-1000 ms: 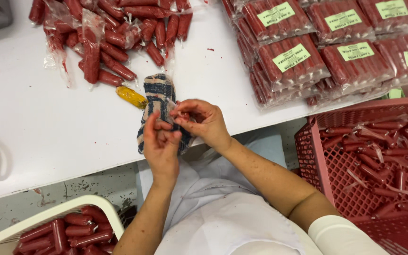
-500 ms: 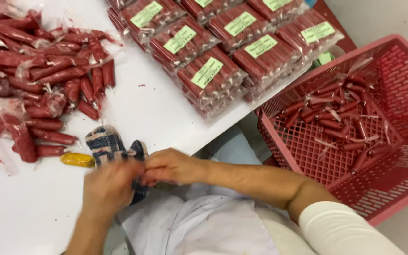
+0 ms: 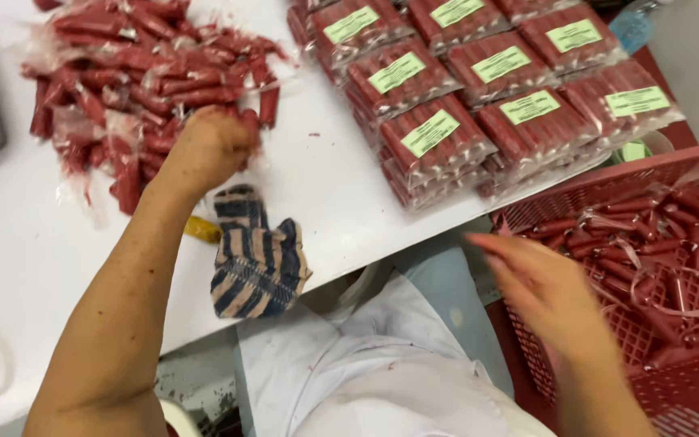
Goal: The person repeatedly wipes individual sausages with a striped cloth on a white table, then places them into a red basket. The person handles loose sausages and packaged sausage bundles on the table, using the cloth to clean each sausage before moving it.
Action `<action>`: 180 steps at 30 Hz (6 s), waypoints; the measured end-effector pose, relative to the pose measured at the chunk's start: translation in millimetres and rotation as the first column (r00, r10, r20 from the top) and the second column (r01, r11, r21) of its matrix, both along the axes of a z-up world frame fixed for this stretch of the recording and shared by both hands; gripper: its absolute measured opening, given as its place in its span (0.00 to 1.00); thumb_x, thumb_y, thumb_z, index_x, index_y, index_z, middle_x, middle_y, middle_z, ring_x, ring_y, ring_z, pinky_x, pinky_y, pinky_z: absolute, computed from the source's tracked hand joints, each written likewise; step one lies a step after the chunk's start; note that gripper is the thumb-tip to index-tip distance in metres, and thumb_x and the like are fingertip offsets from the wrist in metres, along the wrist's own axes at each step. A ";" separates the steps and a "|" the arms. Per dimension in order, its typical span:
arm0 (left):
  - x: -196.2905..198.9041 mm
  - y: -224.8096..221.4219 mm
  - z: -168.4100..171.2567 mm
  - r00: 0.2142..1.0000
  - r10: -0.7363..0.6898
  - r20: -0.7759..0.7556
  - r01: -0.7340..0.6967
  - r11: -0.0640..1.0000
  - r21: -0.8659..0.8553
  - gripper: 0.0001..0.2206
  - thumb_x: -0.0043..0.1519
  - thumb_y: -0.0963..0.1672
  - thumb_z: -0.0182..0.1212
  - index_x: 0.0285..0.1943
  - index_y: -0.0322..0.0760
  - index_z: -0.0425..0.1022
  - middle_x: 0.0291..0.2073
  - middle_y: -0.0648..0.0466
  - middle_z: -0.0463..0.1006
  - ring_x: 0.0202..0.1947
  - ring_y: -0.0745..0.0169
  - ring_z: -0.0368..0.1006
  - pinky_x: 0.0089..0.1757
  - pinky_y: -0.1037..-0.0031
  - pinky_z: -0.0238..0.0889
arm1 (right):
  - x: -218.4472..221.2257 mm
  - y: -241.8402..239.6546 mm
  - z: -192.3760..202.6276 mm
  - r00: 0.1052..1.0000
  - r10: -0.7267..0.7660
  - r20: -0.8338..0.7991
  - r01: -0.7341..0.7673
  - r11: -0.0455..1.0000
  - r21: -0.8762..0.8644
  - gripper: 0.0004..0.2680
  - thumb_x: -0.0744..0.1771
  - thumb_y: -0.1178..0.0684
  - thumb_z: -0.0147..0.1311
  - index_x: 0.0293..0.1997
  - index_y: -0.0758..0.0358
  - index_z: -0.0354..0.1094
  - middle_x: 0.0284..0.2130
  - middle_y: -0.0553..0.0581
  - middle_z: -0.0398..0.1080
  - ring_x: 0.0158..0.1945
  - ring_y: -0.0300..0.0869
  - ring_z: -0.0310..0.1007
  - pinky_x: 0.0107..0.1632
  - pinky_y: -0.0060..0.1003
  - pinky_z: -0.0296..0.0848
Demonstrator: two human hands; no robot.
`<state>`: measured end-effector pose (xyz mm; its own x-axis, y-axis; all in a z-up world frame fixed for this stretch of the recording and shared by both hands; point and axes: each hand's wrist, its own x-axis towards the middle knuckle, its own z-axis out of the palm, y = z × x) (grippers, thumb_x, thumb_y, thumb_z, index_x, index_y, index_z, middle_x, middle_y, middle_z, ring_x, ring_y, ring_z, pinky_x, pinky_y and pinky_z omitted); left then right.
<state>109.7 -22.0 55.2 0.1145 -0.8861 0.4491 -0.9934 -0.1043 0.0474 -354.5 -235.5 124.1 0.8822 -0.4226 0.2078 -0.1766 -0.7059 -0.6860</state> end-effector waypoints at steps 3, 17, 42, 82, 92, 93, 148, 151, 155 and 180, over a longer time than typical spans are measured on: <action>-51.5 7.9 33.0 0.889 -0.048 -0.456 -0.044 0.981 -0.189 0.08 0.59 0.39 0.66 0.46 0.43 0.83 0.34 0.48 0.77 0.43 0.43 0.75 0.49 0.56 0.66 | 129.4 21.4 -5.6 0.926 0.319 0.203 -0.317 0.947 -0.046 0.15 0.71 0.54 0.43 0.67 0.63 0.62 0.56 0.69 0.69 0.60 0.64 0.68 0.61 0.56 0.66; -191.6 52.6 62.2 0.271 -0.296 -0.916 -0.365 0.849 -0.383 0.07 0.66 0.40 0.59 0.33 0.38 0.75 0.13 0.57 0.61 0.16 0.60 0.66 0.27 0.76 0.68 | 170.7 93.4 -35.5 0.790 0.582 0.192 -0.612 0.763 0.209 0.10 0.70 0.51 0.37 0.33 0.57 0.65 0.36 0.56 0.73 0.57 0.51 0.68 0.71 0.58 0.24; -277.9 163.3 26.2 0.890 -0.039 -0.454 -0.034 0.988 -0.151 0.11 0.68 0.46 0.52 0.32 0.46 0.75 0.19 0.61 0.69 0.20 0.61 0.71 0.23 0.73 0.66 | 138.9 116.0 -4.1 0.228 0.952 0.206 -0.855 0.094 0.510 0.04 0.66 0.51 0.60 0.40 0.54 0.78 0.34 0.50 0.76 0.42 0.47 0.78 0.47 0.40 0.75; -202.5 113.4 -22.9 0.729 0.014 -0.684 -0.269 0.925 -0.268 0.18 0.57 0.53 0.67 0.35 0.40 0.67 0.33 0.56 0.66 0.34 0.54 0.73 0.38 0.67 0.70 | 234.4 113.6 -51.0 0.422 0.905 0.042 -0.892 0.407 0.199 0.06 0.64 0.54 0.64 0.43 0.51 0.80 0.40 0.54 0.79 0.65 0.56 0.59 0.69 0.53 0.52; -226.9 74.2 -57.7 0.410 -0.256 -0.875 -0.707 0.516 -0.483 0.17 0.63 0.41 0.65 0.57 0.34 0.62 0.45 0.50 0.70 0.40 0.68 0.71 0.38 0.82 0.69 | 223.7 159.1 -147.0 0.901 0.099 0.422 -0.401 0.563 0.723 0.16 0.60 0.64 0.69 0.49 0.64 0.66 0.37 0.59 0.79 0.46 0.42 0.78 0.50 0.33 0.77; -226.3 70.5 -44.3 0.551 -0.188 -0.813 -0.683 0.457 -0.569 0.04 0.63 0.40 0.65 0.40 0.33 0.74 0.41 0.47 0.73 0.42 0.59 0.76 0.42 0.73 0.69 | 224.5 156.3 -161.8 0.861 0.110 0.496 -0.472 0.536 0.700 0.18 0.62 0.66 0.66 0.50 0.64 0.58 0.37 0.60 0.78 0.49 0.43 0.78 0.52 0.32 0.76; -191.6 94.4 8.3 0.280 0.275 -0.920 -0.436 0.890 0.133 0.10 0.63 0.50 0.60 0.41 0.44 0.78 0.23 0.59 0.74 0.28 0.64 0.67 0.36 0.73 0.60 | 215.9 112.4 45.7 0.737 0.361 0.571 -0.641 0.642 0.421 0.18 0.69 0.59 0.50 0.68 0.58 0.54 0.48 0.53 0.69 0.61 0.46 0.69 0.73 0.46 0.62; -189.9 107.6 40.4 -0.078 0.228 -0.970 -0.332 0.912 0.241 0.10 0.65 0.47 0.61 0.33 0.40 0.72 0.19 0.55 0.70 0.14 0.70 0.58 0.18 0.78 0.52 | 203.9 131.2 90.4 0.861 0.451 -0.236 -0.500 0.662 -0.558 0.22 0.58 0.67 0.54 0.59 0.62 0.65 0.55 0.63 0.70 0.73 0.64 0.48 0.67 0.77 0.29; -184.1 119.3 56.6 0.137 0.187 -0.973 -0.255 0.956 0.148 0.11 0.66 0.47 0.60 0.30 0.41 0.72 0.21 0.59 0.69 0.20 0.70 0.61 0.25 0.77 0.57 | 210.7 138.4 51.5 0.702 0.640 -0.312 -0.574 0.249 -0.780 0.09 0.70 0.56 0.47 0.55 0.67 0.64 0.42 0.56 0.67 0.69 0.53 0.56 0.67 0.79 0.22; -164.5 233.5 62.5 -0.319 0.220 -0.922 -0.022 0.971 0.239 0.19 0.59 0.47 0.71 0.25 0.45 0.61 0.17 0.63 0.60 0.18 0.73 0.51 0.23 0.77 0.43 | 325.2 173.7 90.2 0.122 0.939 -0.323 -0.454 -0.237 -0.859 0.06 0.74 0.56 0.49 0.43 0.44 0.67 0.41 0.36 0.68 0.70 0.41 0.69 0.72 0.71 0.24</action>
<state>-54.8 211.5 117.7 0.4084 -0.7917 -0.4544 0.3643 -0.3150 0.8764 -29.3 -61.8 214.3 0.1156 0.9802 0.1606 0.9045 -0.1707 0.3909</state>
